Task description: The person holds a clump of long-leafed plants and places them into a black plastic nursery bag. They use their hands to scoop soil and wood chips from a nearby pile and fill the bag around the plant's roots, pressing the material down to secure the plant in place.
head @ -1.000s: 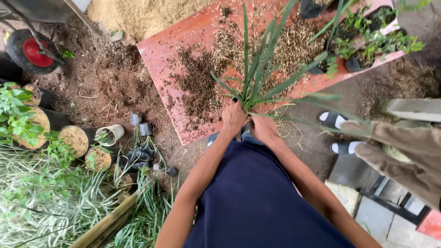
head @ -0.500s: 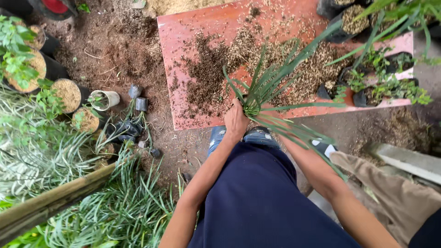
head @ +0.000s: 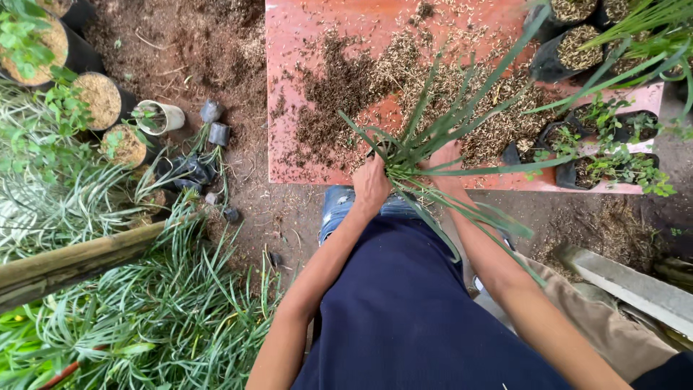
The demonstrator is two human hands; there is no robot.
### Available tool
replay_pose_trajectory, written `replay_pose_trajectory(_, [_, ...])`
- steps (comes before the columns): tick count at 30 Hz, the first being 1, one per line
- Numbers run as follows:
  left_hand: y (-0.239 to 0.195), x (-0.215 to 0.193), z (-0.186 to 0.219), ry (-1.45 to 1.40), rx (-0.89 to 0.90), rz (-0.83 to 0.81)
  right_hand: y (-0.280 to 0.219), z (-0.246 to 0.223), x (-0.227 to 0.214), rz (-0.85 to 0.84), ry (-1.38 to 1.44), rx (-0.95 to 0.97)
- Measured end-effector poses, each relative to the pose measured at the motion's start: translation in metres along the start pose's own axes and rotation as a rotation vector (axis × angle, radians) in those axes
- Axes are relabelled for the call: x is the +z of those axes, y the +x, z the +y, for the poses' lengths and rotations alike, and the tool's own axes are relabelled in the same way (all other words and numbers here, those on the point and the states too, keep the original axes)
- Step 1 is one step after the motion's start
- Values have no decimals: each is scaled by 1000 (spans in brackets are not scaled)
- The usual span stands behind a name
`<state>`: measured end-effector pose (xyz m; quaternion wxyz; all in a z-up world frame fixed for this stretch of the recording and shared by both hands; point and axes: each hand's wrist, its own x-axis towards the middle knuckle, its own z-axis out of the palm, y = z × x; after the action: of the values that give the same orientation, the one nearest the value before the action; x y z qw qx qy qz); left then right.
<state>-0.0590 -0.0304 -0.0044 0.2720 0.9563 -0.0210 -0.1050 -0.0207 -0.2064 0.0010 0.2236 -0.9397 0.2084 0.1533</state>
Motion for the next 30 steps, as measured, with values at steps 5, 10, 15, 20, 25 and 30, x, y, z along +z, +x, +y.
replay_pose_trajectory(5, [-4, 1, 3, -65, -4, -4, -10, -42, -46, -136, 22, -161])
replay_pose_trajectory(10, [-6, 4, 3, -51, 8, 4, 31, -20, -6, -120, -323, -451])
replay_pose_trajectory(15, [3, 12, -5, -49, 9, -41, 57, -6, -2, -138, 191, -341])
replay_pose_trajectory(20, [-4, 3, -10, -98, 72, -27, 36, -15, -22, -638, 528, -480])
replay_pose_trajectory(25, [0, -4, -11, -112, 111, -33, 33, -50, -45, -840, 484, -403])
replay_pose_trajectory(30, [-1, -8, -13, -21, 164, -29, 47, -30, -34, -860, 201, -386])
